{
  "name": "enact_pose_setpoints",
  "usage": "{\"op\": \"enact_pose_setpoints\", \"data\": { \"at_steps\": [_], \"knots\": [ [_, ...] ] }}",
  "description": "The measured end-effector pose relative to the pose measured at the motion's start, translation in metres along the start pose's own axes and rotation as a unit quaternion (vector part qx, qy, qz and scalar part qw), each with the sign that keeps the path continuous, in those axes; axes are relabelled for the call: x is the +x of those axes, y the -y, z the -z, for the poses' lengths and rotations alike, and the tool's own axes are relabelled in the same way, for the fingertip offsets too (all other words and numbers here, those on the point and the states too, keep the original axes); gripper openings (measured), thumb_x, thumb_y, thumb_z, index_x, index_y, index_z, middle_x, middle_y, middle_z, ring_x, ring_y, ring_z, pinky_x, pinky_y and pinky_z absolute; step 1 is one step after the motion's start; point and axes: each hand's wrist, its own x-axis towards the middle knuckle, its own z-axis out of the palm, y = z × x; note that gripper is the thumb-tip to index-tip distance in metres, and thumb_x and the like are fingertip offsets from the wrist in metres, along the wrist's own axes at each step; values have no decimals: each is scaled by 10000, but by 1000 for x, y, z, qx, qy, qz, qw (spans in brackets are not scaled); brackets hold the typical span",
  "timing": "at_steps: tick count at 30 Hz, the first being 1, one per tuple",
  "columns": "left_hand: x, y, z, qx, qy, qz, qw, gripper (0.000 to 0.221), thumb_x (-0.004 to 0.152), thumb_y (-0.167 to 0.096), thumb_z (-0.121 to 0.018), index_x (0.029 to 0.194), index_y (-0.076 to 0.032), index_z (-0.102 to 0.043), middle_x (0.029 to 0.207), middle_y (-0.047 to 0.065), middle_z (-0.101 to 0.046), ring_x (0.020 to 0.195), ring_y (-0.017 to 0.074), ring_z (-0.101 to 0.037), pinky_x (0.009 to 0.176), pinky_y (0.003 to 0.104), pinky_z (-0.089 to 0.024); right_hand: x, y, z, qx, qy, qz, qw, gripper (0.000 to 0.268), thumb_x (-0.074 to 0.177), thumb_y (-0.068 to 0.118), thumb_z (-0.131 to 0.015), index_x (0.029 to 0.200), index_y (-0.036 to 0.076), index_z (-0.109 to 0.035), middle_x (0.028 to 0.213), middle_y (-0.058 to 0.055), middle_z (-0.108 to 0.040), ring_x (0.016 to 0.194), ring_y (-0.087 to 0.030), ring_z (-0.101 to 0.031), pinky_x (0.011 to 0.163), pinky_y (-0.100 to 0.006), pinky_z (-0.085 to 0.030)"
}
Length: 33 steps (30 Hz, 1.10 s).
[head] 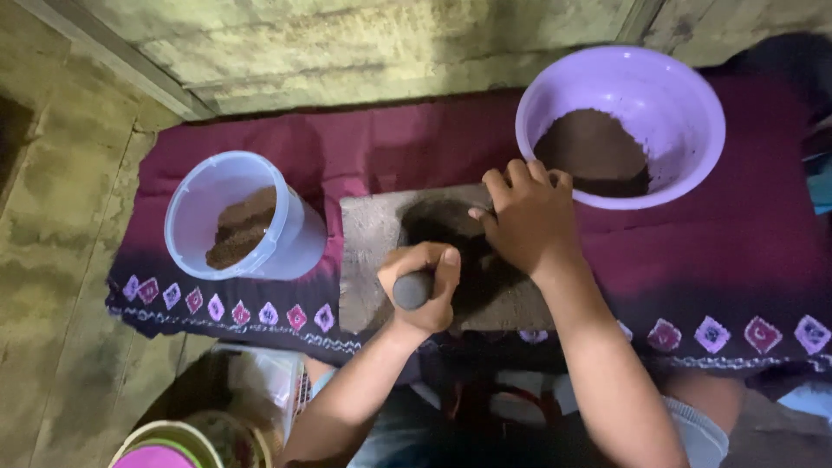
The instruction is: Grinding dark powder on a stone slab using a wooden pestle and a spoon to manage the material.
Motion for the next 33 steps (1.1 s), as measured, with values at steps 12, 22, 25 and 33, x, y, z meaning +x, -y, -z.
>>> {"op": "enact_pose_setpoints", "data": {
  "at_steps": [12,22,25,33],
  "knots": [
    [4,-17,13,-28,21,-42,999,379,888,136,-631,558,-27,-542,423,99,-509,315,219,-412,365,299,-385,-2,2,5,17,-16,-1,1000,418,849,418,-784,1146,154,-656,973,-48,-594,1036,-276,-609,963,-553,-472],
    [50,-85,33,-10,137,-25,990,385,974,16,-481,605,-90,-501,466,64,-468,386,221,-451,429,268,-455,0,5,22,-14,22,-8,1000,349,918,397,-742,1174,176,-657,996,-30,-598,1075,-238,-623,985,-515,-473],
    [22,-13,39,142,137,6,980,485,1051,8,-468,578,-49,-556,441,61,-490,459,115,-483,520,229,-475,1,1,18,3,34,9,999,409,894,465,-724,1159,167,-636,988,-35,-563,1054,-258,-594,965,-526,-461],
    [20,16,5,-53,-9,28,998,450,965,67,-587,540,-41,-487,378,64,-429,351,107,-333,361,242,-305,1,3,17,3,32,0,999,411,896,354,-706,1254,156,-671,1094,-86,-649,1134,-288,-606,999,-527,-458]
  ]
}}
